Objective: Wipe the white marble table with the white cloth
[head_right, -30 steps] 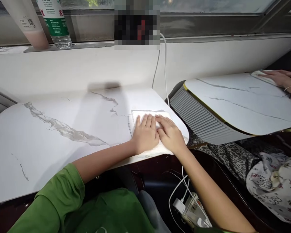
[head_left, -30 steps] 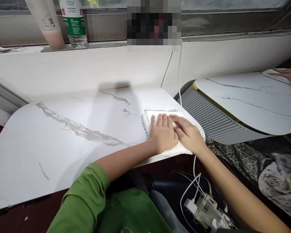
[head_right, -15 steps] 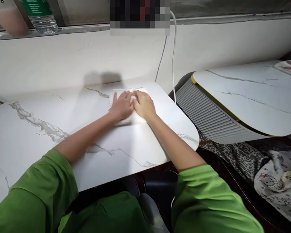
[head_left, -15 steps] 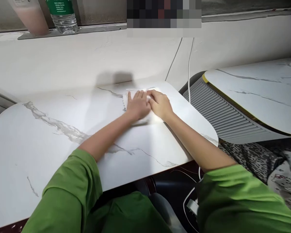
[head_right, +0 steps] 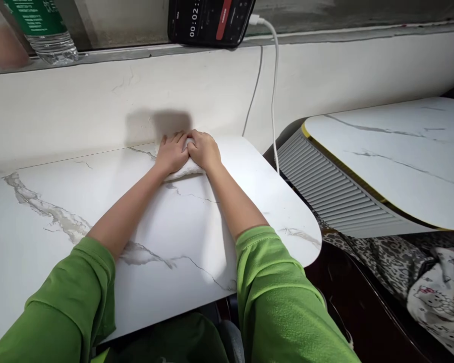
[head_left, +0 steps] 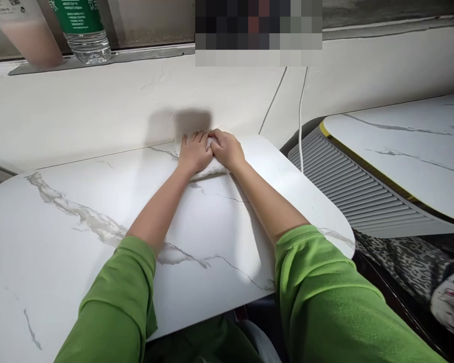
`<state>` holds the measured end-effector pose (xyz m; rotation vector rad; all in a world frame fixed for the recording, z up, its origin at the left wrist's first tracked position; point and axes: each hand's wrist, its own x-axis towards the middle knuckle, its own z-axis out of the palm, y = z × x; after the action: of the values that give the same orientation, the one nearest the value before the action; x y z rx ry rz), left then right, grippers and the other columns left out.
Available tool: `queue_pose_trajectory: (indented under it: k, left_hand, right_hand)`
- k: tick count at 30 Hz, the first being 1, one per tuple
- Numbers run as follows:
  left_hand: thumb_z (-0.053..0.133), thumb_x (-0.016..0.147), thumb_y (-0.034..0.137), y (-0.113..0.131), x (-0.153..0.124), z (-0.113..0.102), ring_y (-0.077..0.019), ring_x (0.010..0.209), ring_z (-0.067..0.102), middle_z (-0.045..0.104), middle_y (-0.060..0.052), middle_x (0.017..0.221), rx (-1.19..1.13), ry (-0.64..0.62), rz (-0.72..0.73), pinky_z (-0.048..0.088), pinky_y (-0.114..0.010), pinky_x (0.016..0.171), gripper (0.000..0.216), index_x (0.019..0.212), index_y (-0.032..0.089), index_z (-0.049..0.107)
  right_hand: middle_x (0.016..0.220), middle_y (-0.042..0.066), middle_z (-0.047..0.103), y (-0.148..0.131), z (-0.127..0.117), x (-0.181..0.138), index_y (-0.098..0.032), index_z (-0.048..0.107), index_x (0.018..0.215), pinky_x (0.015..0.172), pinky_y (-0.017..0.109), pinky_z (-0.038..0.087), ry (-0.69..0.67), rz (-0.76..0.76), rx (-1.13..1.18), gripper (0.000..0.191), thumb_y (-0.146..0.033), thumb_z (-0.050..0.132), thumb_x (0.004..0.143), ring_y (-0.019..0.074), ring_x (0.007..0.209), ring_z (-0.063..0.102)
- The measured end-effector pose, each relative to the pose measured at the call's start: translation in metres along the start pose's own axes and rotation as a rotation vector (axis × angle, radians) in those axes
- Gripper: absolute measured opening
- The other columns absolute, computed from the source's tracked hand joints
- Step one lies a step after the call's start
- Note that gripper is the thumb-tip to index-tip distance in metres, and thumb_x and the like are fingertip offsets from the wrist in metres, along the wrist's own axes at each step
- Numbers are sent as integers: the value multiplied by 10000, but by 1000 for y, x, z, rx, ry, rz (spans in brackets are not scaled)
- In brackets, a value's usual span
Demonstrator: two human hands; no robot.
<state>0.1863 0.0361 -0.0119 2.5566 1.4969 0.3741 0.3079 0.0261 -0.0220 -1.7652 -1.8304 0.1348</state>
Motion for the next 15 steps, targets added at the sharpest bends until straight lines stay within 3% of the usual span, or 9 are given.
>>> queue_pose_trajectory:
  k: [7, 15]
  left_hand:
    - [217, 974, 283, 13, -57, -5, -199, 1483, 158, 199, -89, 1602, 5, -64, -56, 62, -468, 1213, 572, 1513, 97, 261]
    - [231, 972, 268, 26, -152, -21, -231, 1478, 178, 235, -136, 1585, 21, -124, 49, 54, -484, 1209, 575, 1504, 52, 263]
  right_hand:
    - [1206, 98, 672, -19, -9, -48, -203, 613, 1151, 938, 458, 473, -52, -82, 15, 417, -182, 390, 799, 302, 1122, 582]
    - [1292, 116, 636, -58, -19, -143, -154, 550, 1238, 1090, 490, 365, -49, -171, -61, 459, -155, 305, 850, 267, 1229, 549]
